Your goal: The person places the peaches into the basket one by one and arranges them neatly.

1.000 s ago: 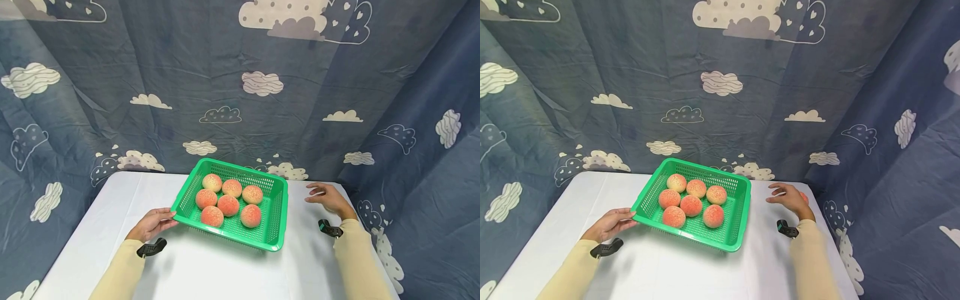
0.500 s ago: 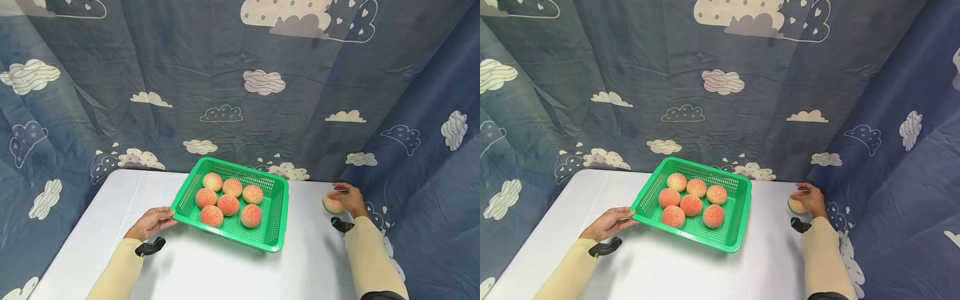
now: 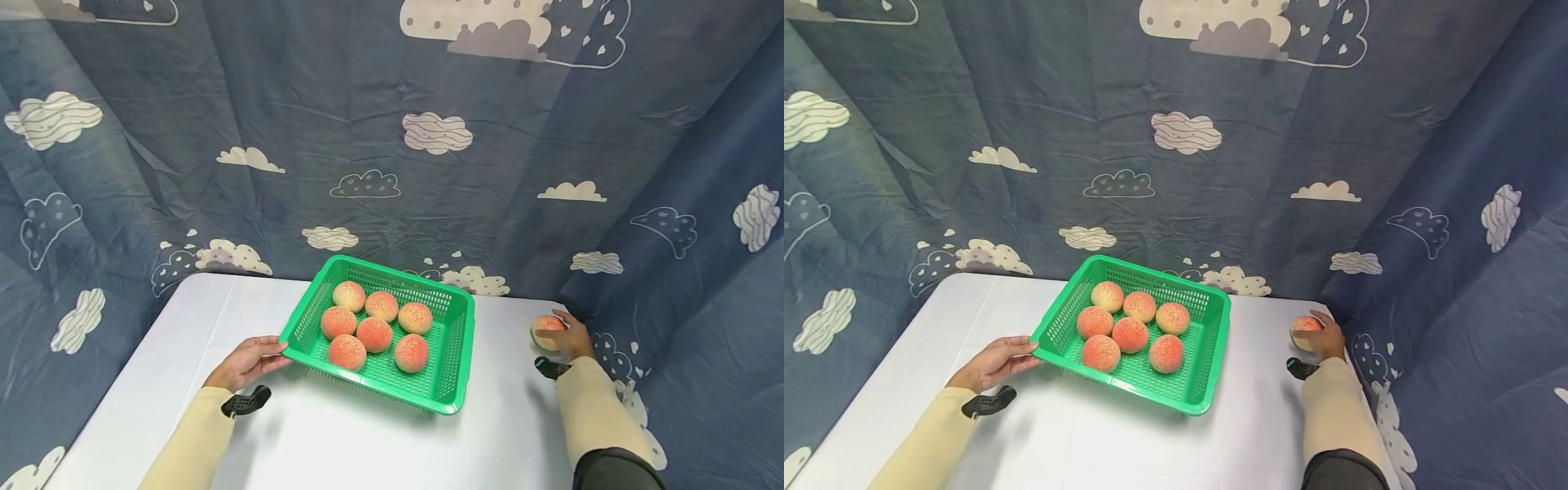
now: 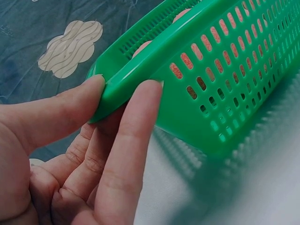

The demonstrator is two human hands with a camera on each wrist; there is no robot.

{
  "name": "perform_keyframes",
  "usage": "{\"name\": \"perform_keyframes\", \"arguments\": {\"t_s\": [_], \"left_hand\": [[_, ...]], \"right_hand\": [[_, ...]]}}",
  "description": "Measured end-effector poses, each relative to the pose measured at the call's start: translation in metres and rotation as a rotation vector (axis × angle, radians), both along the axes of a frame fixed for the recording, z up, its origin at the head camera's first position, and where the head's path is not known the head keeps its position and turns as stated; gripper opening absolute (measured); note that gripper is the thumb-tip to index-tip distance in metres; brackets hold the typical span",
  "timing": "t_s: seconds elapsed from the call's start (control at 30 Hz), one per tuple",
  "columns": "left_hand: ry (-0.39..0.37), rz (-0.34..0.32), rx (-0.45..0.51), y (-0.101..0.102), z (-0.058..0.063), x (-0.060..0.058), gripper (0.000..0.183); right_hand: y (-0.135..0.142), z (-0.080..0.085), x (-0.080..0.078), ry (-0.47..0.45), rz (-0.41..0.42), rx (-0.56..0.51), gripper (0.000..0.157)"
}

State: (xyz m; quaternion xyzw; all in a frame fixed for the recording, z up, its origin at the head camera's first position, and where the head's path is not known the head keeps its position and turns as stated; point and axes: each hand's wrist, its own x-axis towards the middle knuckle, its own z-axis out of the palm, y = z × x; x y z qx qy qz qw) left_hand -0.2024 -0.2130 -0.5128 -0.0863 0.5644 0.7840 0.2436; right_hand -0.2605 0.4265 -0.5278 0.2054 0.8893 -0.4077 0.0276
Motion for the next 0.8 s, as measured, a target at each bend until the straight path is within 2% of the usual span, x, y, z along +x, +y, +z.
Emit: {"name": "perform_keyframes", "arguments": {"t_s": [0.17, 0.33, 0.57, 0.8], "left_hand": [[0.004, 0.006, -0.005, 0.001, 0.001, -0.001, 0.009], [0.000, 0.003, -0.019, 0.001, 0.001, -0.002, 0.011], [-0.004, 0.004, -0.011, 0.002, 0.000, -0.002, 0.010], [-0.007, 0.007, -0.009, 0.002, 0.000, 0.000, 0.007]], "right_hand": [[-0.007, -0.005, 0.001, 0.030, -0.020, -0.025, 0.082], [-0.011, -0.013, 0.002, 0.042, -0.055, 0.021, 0.079], [-0.013, -0.028, 0.002, 0.118, -0.038, 0.068, 0.077], [-0.019, -0.029, 0.003, 0.119, -0.053, 0.081, 0.072]]}}
